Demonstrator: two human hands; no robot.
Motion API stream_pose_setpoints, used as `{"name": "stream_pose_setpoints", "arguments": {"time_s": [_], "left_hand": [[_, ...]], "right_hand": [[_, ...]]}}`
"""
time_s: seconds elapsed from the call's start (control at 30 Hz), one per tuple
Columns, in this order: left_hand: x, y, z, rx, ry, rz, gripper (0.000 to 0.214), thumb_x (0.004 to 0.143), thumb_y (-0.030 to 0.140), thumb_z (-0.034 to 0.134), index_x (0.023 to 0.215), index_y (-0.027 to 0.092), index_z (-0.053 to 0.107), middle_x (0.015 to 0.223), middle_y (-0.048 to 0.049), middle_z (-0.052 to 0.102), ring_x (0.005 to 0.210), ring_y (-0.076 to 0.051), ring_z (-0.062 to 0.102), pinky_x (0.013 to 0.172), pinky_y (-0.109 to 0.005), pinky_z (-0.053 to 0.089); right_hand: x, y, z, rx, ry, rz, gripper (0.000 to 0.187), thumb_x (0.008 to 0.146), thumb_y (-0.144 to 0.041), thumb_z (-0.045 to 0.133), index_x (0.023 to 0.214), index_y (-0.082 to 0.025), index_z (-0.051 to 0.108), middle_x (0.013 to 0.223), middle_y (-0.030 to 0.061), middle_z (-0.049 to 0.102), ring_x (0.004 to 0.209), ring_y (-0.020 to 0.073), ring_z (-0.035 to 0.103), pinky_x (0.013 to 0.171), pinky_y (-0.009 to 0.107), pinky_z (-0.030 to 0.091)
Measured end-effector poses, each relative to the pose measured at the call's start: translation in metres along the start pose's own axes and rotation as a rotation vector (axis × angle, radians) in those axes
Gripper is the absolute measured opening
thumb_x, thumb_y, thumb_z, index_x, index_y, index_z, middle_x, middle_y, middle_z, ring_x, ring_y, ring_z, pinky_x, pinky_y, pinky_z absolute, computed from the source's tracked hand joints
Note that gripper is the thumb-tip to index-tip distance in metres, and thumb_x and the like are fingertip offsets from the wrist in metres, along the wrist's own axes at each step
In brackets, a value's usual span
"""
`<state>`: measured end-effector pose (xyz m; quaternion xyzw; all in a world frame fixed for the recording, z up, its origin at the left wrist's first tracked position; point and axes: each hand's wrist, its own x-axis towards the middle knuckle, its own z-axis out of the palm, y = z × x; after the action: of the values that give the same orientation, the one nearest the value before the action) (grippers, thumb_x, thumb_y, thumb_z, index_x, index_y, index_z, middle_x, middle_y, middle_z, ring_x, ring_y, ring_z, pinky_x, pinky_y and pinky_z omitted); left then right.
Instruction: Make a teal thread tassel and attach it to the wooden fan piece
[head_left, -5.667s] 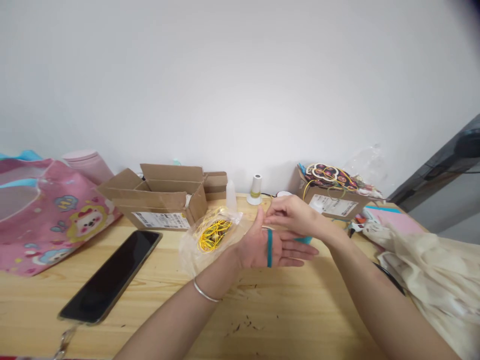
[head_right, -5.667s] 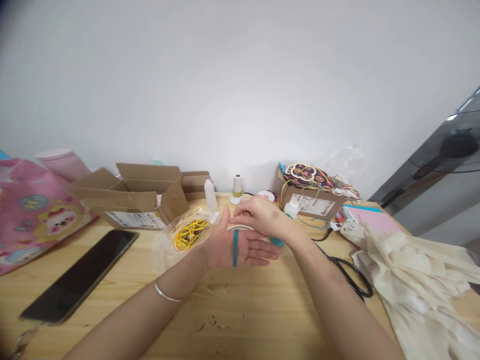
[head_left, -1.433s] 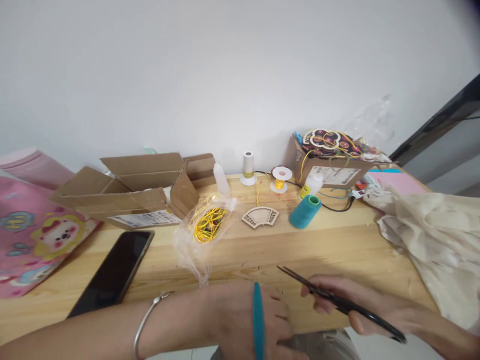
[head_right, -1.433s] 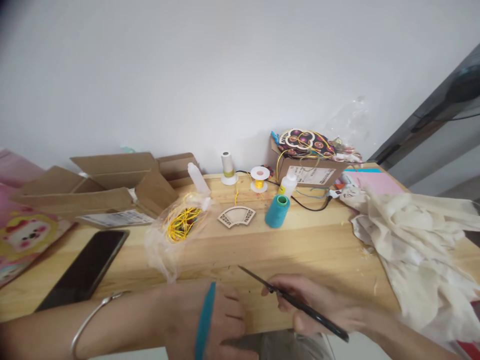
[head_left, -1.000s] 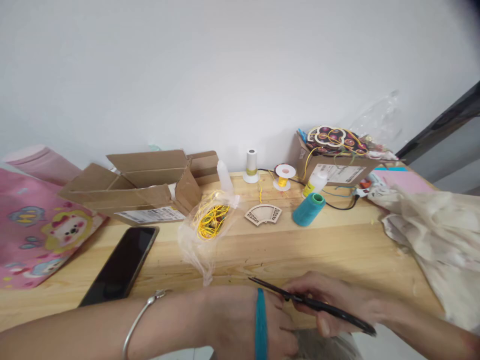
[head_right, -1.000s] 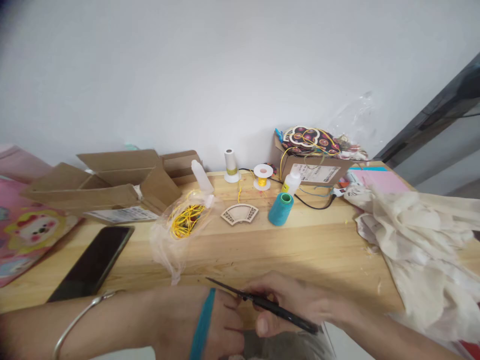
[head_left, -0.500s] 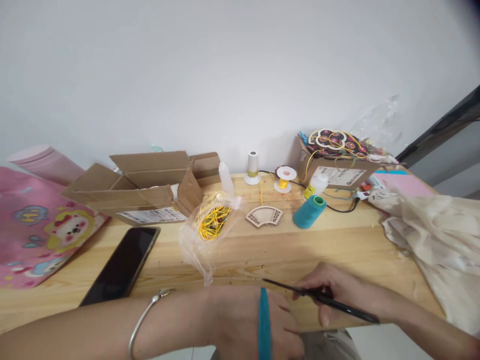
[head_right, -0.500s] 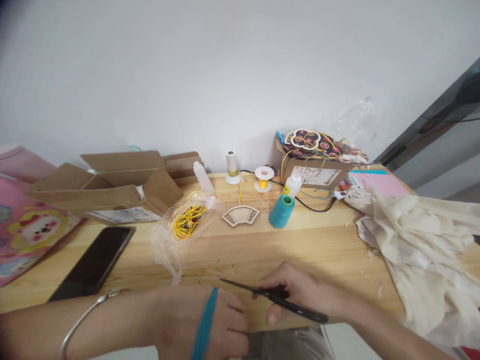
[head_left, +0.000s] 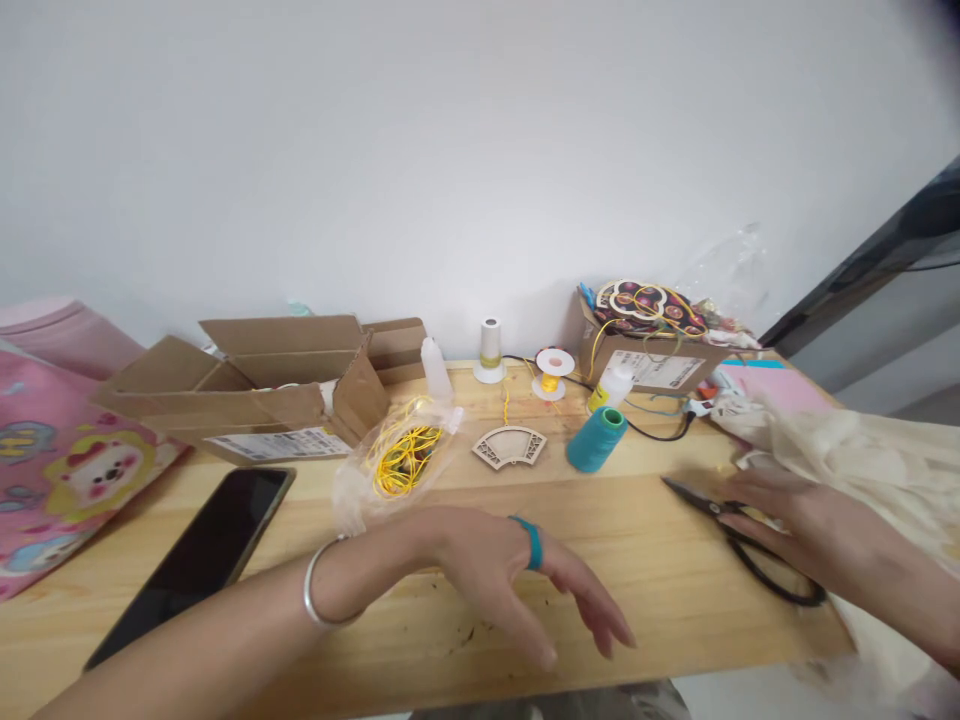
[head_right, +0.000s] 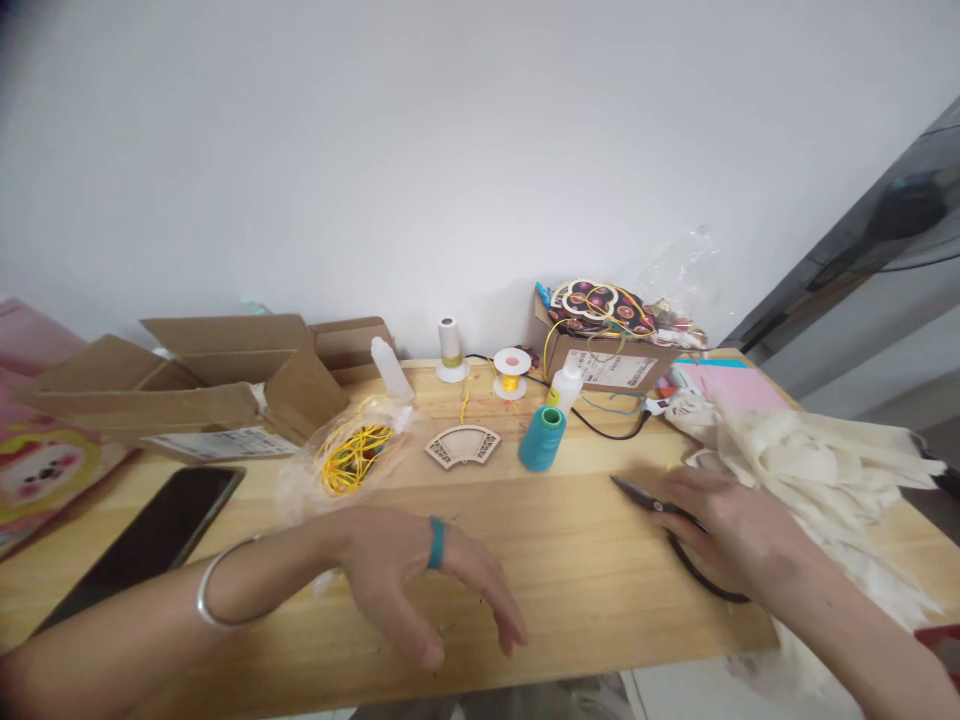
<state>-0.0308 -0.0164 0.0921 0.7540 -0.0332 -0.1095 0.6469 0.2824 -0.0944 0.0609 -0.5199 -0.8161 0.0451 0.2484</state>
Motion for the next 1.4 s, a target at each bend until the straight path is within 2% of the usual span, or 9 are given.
{"name": "stream_pose_setpoints", "arguments": {"time_s": [0.13,0.27,0.4,0.53,0.63,0.8,1.0,1.17,1.4], "left_hand": [[0.014,-0.007,-0.014,-0.219,-0.251,0.005,0.055,0.071,0.02,0.05,0.124,0.008,0.041,0.123,-0.0091,0.048,0.118,-0.022,0.039,0.098,-0.03,0.028],[0.022,-0.013,-0.024,-0.458,-0.3,0.008,0.054,0.063,0.02,0.054,0.116,0.01,0.049,0.122,-0.0081,0.048,0.121,-0.025,0.035,0.099,-0.034,0.027],[0.026,-0.022,-0.026,-0.564,-0.348,0.023,0.05,0.054,0.018,0.058,0.103,0.009,0.057,0.118,-0.0097,0.05,0.121,-0.029,0.033,0.101,-0.038,0.025],[0.029,-0.024,-0.023,-0.606,-0.405,-0.006,0.051,0.051,0.017,0.059,0.101,0.007,0.058,0.114,-0.01,0.052,0.121,-0.029,0.034,0.099,-0.038,0.028],[0.029,-0.02,-0.022,-0.617,-0.382,-0.046,0.053,0.05,0.017,0.059,0.102,0.006,0.057,0.117,-0.0099,0.051,0.121,-0.028,0.033,0.098,-0.035,0.029],[0.029,-0.015,-0.023,-0.687,-0.379,-0.117,0.057,0.047,0.015,0.057,0.103,0.007,0.058,0.121,-0.0096,0.05,0.122,-0.027,0.032,0.101,-0.036,0.026],[0.031,-0.022,-0.023,-0.705,-0.407,-0.1,0.061,0.047,0.013,0.057,0.108,0.008,0.055,0.119,-0.0078,0.051,0.123,-0.027,0.031,0.101,-0.036,0.025],[0.031,-0.024,-0.022,-0.722,-0.427,-0.05,0.062,0.048,0.013,0.057,0.109,0.007,0.053,0.118,-0.0072,0.05,0.123,-0.027,0.031,0.1,-0.034,0.025],[0.031,-0.025,-0.023,-0.725,-0.45,-0.136,0.059,0.046,0.014,0.057,0.105,0.007,0.057,0.116,-0.0086,0.052,0.123,-0.028,0.03,0.101,-0.036,0.025]], "right_hand": [[0.058,-0.071,-0.002,0.152,-0.119,-0.263,0.018,0.081,-0.017,0.048,0.093,-0.021,0.06,0.088,0.0056,0.061,0.081,0.0139,0.057,0.069,0.023,0.047],[0.098,-0.103,0.014,0.304,-0.243,-0.467,0.026,0.083,-0.02,0.046,0.108,-0.017,0.054,0.101,0.0084,0.057,0.09,0.0127,0.053,0.076,0.024,0.044],[0.116,-0.103,0.023,0.396,-0.357,-0.508,0.024,0.084,-0.022,0.045,0.104,-0.014,0.057,0.096,0.0095,0.058,0.087,0.012,0.054,0.075,0.023,0.044],[0.126,-0.099,0.018,0.472,-0.5,-0.525,0.02,0.083,-0.021,0.047,0.096,-0.013,0.06,0.089,0.0074,0.06,0.079,0.01,0.055,0.068,0.02,0.044],[0.129,-0.097,0.014,0.484,-0.55,-0.525,0.018,0.082,-0.021,0.048,0.092,-0.013,0.061,0.087,0.0058,0.061,0.078,0.0095,0.056,0.068,0.02,0.043],[0.13,-0.099,0.012,0.42,-0.56,-0.521,0.016,0.082,-0.017,0.047,0.087,-0.014,0.062,0.086,0.0046,0.062,0.077,0.0092,0.056,0.068,0.021,0.043],[0.129,-0.107,0.009,0.254,-0.554,-0.531,0.017,0.082,-0.011,0.046,0.081,-0.012,0.062,0.082,0.0053,0.063,0.075,0.0099,0.056,0.065,0.02,0.042],[0.127,-0.105,0.01,0.256,-0.542,-0.548,0.017,0.083,-0.012,0.045,0.081,-0.013,0.062,0.081,0.0041,0.062,0.074,0.0092,0.055,0.065,0.02,0.041],[0.127,-0.107,0.012,0.218,-0.559,-0.535,0.016,0.083,-0.012,0.044,0.081,-0.014,0.059,0.077,0.0026,0.059,0.073,0.0098,0.054,0.063,0.02,0.041]]}}
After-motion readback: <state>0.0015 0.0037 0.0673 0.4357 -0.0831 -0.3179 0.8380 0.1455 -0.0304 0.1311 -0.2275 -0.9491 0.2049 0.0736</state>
